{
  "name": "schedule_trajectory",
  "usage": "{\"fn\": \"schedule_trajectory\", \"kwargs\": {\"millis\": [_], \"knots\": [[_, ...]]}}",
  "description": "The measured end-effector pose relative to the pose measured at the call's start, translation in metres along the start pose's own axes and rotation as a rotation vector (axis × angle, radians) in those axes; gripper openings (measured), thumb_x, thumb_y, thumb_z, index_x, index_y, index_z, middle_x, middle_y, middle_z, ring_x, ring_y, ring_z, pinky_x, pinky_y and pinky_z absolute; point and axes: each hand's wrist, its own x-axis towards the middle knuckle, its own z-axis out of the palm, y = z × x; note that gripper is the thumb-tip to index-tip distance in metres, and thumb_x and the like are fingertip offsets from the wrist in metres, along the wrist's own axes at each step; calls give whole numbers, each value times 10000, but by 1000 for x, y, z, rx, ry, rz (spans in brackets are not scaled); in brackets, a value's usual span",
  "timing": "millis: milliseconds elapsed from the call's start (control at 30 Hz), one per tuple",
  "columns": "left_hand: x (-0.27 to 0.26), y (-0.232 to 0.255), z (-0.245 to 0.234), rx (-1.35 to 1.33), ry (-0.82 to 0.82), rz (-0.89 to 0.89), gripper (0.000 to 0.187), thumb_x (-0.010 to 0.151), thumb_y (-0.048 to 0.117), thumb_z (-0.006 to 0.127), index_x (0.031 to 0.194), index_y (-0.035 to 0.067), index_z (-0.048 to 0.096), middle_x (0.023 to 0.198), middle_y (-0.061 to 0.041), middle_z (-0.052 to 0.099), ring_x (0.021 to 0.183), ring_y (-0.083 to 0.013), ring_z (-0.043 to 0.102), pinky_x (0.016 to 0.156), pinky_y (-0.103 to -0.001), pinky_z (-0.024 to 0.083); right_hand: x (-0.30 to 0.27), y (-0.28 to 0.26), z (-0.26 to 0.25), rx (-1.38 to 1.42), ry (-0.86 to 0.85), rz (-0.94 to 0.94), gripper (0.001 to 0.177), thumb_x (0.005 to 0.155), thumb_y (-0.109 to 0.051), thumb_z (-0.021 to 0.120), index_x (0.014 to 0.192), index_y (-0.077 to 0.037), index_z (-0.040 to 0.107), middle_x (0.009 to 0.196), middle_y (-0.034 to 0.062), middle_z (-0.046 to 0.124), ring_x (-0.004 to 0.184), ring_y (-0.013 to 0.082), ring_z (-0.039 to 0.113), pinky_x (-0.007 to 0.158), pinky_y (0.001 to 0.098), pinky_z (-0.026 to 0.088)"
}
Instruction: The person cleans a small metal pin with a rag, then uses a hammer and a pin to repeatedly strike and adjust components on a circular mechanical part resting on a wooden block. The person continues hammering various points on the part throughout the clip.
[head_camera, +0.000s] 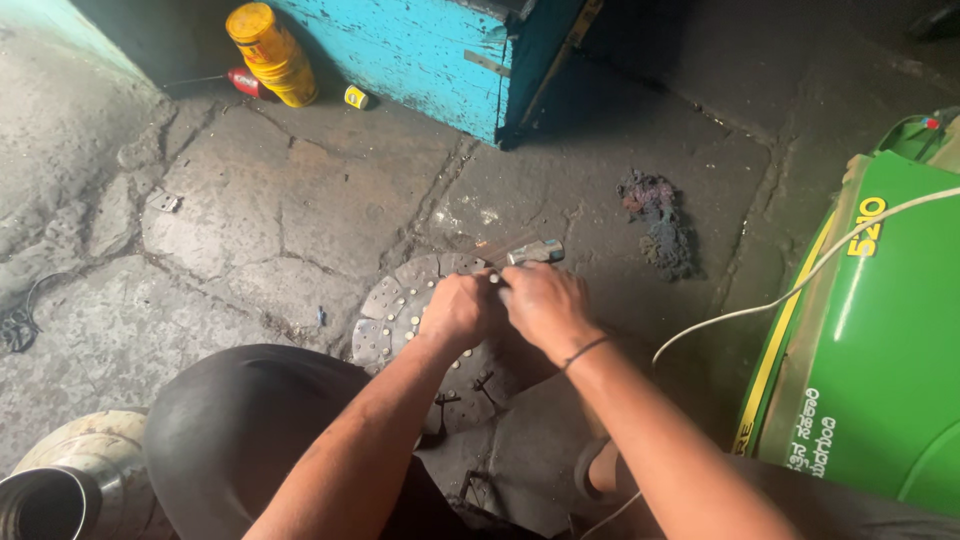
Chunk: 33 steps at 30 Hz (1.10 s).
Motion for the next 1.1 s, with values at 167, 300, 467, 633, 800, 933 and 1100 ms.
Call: {"fn": "schedule_trajectory", "kwargs": {"millis": [167,300,467,633,800,933,1100], "knots": [[-3,-8,0,-9,-5,78,265,849,350,699,979,125,753,904,-197,728,863,-427,692,759,-509,555,-14,65,30,111,186,113,411,869,-308,735,1156,-34,627,1140,311,647,1024,468,651,861,519,533],[-3,-5,-5,35,-73,62,257,899,369,661,964,140,759,896,-180,729,848,-410,697,734,-498,560,-34,83,50,50,-202,381,645,878,-436,751,1305,-38,475,1151,336,626,1073,497,632,940,536,516],[-2,-1,-3,108,-83,69,290,932,385,635,956,117,743,912,-184,726,867,-414,690,739,-508,548,-42,68,43,46,-165,386,557,860,-337,738,1259,-37,491,1189,337,599,1046,517,635,899,556,522],[-2,3,-6,39,-91,-11,353,895,412,657,1035,92,707,888,-219,724,881,-423,686,765,-513,545,-35,68,20,44,-181,414,400,888,-281,700,1177,-46,551,1084,276,668,1007,478,672,879,538,533],[1,13,-13,95,-211,-58,386,914,446,624,1065,100,699,915,-215,720,895,-424,691,801,-499,554,-32,58,-11,872,-301,725,280,979,-311,605,1065,-46,579,834,117,608,677,226,622,532,391,513],[4,10,-8,119,-195,56,368,903,420,599,1056,103,707,916,-200,730,907,-424,695,788,-502,557,-38,35,-50,771,-269,523,397,951,-453,618,987,-64,551,693,55,580,508,126,575,426,303,494],[4,3,-5,101,-185,51,426,948,458,591,1105,68,661,885,-225,721,888,-432,689,790,-504,551,-58,15,-67,834,-233,263,408,938,-503,558,1007,-103,593,614,12,598,439,110,594,399,291,505]]}}
